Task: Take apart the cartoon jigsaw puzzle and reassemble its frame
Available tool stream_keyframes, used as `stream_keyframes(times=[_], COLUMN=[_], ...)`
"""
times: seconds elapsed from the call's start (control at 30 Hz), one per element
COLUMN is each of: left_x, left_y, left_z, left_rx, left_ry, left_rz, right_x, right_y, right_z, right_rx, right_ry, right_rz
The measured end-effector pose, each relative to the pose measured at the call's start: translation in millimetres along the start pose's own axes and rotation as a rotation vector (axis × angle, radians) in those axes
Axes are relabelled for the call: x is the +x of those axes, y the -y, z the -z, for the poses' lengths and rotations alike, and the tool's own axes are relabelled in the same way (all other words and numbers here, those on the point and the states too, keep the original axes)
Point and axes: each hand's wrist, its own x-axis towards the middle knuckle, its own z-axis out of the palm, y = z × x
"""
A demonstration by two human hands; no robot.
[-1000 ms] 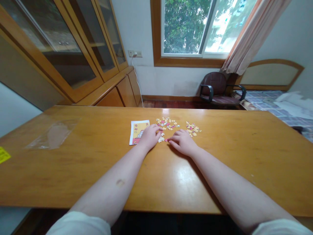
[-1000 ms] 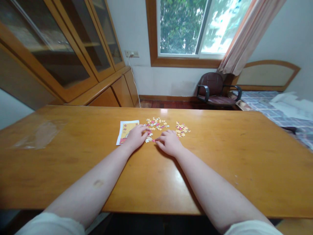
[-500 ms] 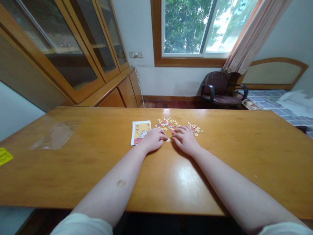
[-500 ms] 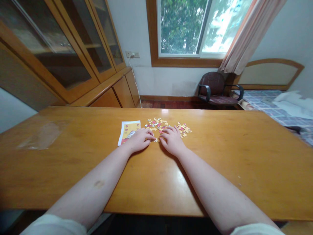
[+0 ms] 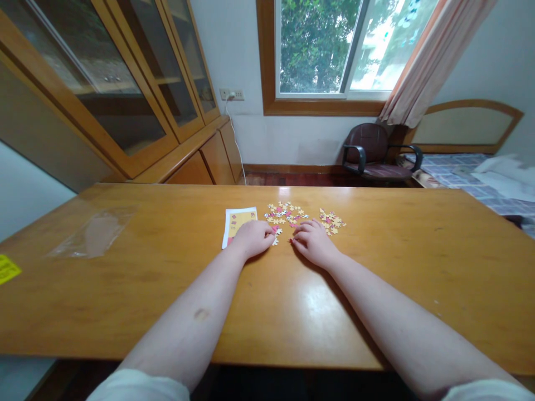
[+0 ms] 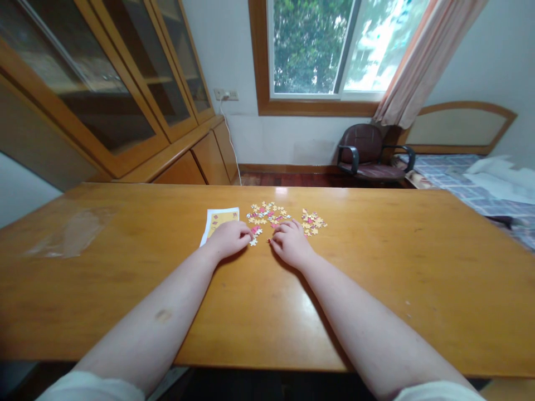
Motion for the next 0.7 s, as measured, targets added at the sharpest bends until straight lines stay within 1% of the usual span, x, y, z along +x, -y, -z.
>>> stream_keyframes(times=[0.13,0.23,0.27,0.33,0.4,0.43,0.5,0.6,0.7], left_x=[0,-1,-1,-1,-2,-2,-2,-1,-1], left_y=[-2,-6,-7,-9,-9,-10,-10,-13,-17], left_z=[0.2,-0.2,-0.4,-0.8,-1.2,-1.4,-1.9,-3.6,-6.1], left_rx=[-0.004,-0.017,-0.028,-0.047,-0.048,-0.043,-0.034,-0.018,-0.005], left_ry=[0.022,0.058,0.07,0.072,0.055,0.051,0.062,0.093,0.096], left_rz=[0.001,-0.063,-0.09,-0.121,-0.123,-0.124,-0.138,-0.165,-0.178], right_x=[1,1,0,0,-1,-1,0,0,0], right_y=[-5,-8,-8,-7,-6,-6,-7,-10,-8], right_z=[1,3,3,4,4,3,2,1,0], right_rx=[-0.058,-0.136,-0.149,-0.135,-0.106,-0.103,-0.127,-0.151,-0.103], right_ry=[-0.019,-0.072,-0.091,-0.091,-0.056,-0.044,-0.058,-0.119,-0.161], right_rz=[-0.147,-0.279,-0.297,-0.255,-0.185,-0.173,-0.216,-0.291,-0.229])
